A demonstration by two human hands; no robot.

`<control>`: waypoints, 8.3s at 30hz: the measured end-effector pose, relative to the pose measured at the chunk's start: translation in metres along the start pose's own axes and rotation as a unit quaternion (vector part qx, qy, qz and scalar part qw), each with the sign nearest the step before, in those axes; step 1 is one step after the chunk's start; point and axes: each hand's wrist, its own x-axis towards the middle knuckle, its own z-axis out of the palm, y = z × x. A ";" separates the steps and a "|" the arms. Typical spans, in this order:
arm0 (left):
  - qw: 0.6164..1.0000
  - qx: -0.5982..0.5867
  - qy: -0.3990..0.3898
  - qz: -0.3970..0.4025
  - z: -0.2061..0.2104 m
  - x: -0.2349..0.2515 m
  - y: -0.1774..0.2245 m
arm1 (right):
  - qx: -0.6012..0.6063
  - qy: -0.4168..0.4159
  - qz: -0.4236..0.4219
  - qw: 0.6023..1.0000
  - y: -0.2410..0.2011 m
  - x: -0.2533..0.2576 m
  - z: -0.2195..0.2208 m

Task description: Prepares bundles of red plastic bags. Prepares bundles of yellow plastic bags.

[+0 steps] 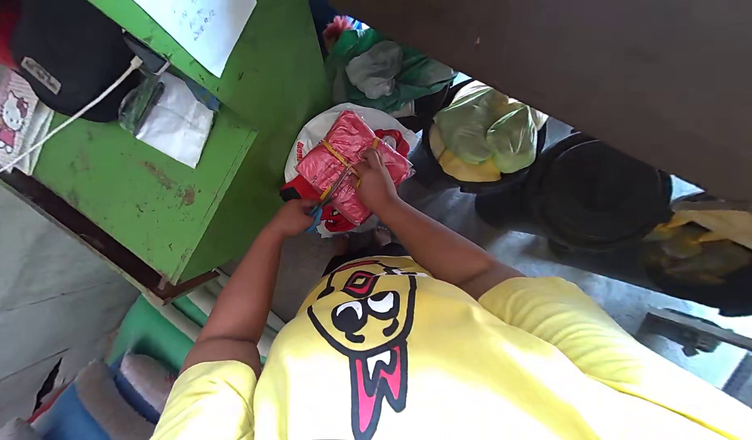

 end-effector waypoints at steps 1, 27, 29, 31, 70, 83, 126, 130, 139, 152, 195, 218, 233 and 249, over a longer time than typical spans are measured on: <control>1.000 0.007 -0.004 0.004 -0.003 -0.001 -0.001 | -0.004 -0.003 0.014 1.000 -0.005 0.001 -0.002; 0.982 0.177 0.058 0.038 -0.006 0.035 0.033 | -0.078 0.125 0.042 0.988 0.027 -0.018 0.041; 0.977 0.199 0.080 0.015 0.003 0.031 0.046 | -0.071 0.124 0.042 0.989 0.027 -0.017 0.040; 0.974 0.207 0.087 0.001 0.008 0.028 0.054 | -0.064 0.127 0.044 0.989 0.026 -0.018 0.039; 0.873 0.255 0.305 -0.282 -0.150 -0.156 -0.111 | -0.104 -0.128 0.049 0.985 -0.072 -0.024 0.027; 0.846 0.216 0.378 -0.307 -0.133 -0.159 -0.105 | -0.106 -0.189 -0.104 0.971 -0.060 -0.011 -0.016; 0.872 0.155 0.349 -0.307 -0.117 -0.153 -0.084 | -0.043 -0.107 -0.077 0.990 0.004 0.061 -0.028; 0.901 0.022 0.365 -0.234 -0.060 -0.165 -0.064 | 0.018 -0.175 -0.071 0.982 0.007 0.074 -0.038; 0.978 -0.014 0.178 -0.109 0.080 -0.085 0.009 | 0.161 -0.241 -0.135 0.948 0.021 0.103 -0.054; 0.942 0.167 0.258 -0.134 0.065 -0.007 0.062 | 0.171 -0.073 -0.280 0.942 0.055 0.082 -0.024; 0.828 0.035 0.533 0.171 0.071 -0.107 -0.128 | -0.111 -0.074 -0.555 0.821 -0.093 0.091 -0.099; 0.803 0.135 0.505 0.284 0.014 -0.157 -0.154 | -0.028 0.027 0.108 0.993 -0.069 -0.002 0.013; 0.992 0.036 0.122 -0.011 0.036 -0.062 -0.052 | -0.064 -0.028 0.227 0.971 -0.001 0.028 -0.028; 0.973 0.097 0.142 -0.152 0.082 -0.068 -0.015 | 0.195 0.049 0.368 0.908 -0.007 -0.041 0.005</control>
